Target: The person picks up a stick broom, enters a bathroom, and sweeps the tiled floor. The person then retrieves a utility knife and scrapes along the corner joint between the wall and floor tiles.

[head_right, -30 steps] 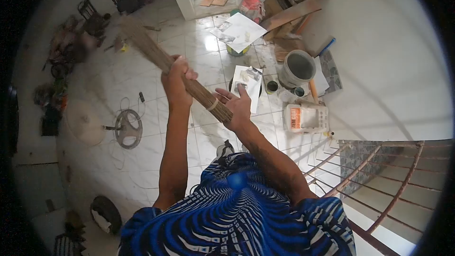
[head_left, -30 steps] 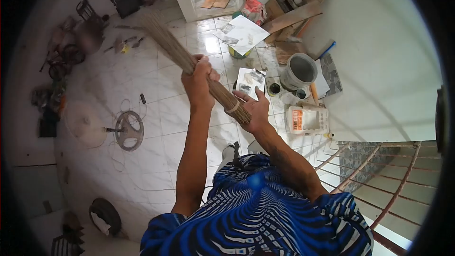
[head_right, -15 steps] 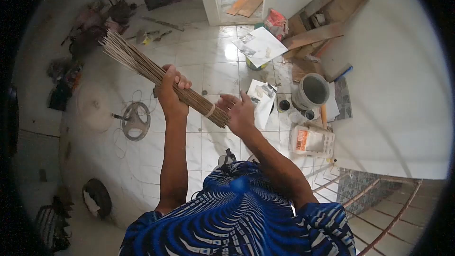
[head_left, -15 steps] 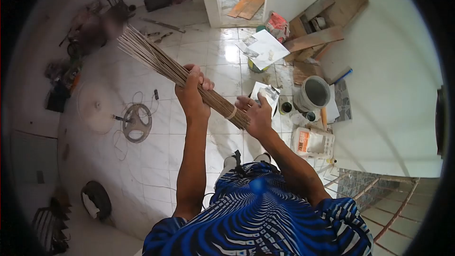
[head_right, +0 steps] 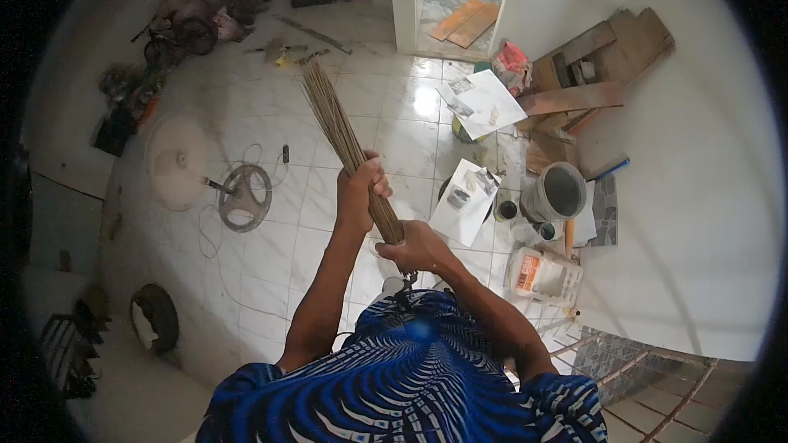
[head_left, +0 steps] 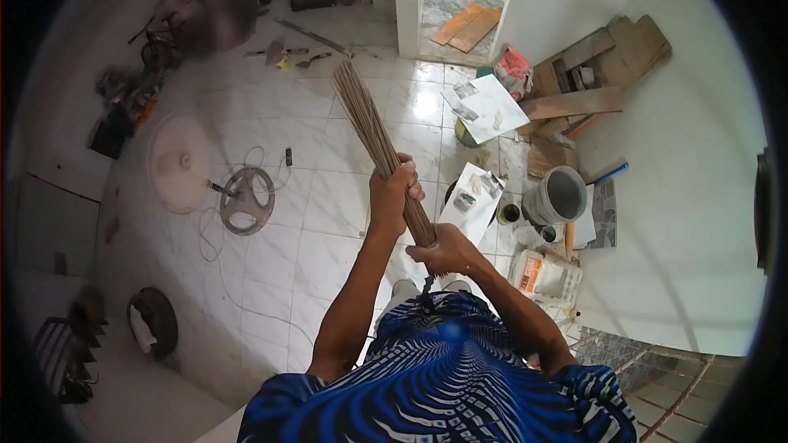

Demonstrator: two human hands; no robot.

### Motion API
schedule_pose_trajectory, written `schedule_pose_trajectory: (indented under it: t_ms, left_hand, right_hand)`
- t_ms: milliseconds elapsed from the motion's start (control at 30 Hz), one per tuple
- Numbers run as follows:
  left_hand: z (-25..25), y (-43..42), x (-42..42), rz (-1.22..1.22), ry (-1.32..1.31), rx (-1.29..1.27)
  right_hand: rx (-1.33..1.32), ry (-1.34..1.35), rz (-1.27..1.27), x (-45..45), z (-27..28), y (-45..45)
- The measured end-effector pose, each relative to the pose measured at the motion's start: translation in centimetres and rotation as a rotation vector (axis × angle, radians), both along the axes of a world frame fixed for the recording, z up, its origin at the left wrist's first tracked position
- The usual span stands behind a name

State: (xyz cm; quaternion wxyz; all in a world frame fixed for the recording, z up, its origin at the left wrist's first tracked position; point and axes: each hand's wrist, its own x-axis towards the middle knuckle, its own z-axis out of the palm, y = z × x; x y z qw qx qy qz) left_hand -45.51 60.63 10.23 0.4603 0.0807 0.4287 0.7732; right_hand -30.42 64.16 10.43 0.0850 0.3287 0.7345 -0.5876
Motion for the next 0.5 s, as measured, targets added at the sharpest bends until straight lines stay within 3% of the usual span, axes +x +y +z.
schedule_pose_trajectory:
  t_ms: [500]
  left_hand:
    - [-1.3, -3.8, -8.3, -0.026, -0.123, 0.100]
  right_hand:
    - [-0.221, 0.006, 0.040, -8.6, -1.1, -2.5]
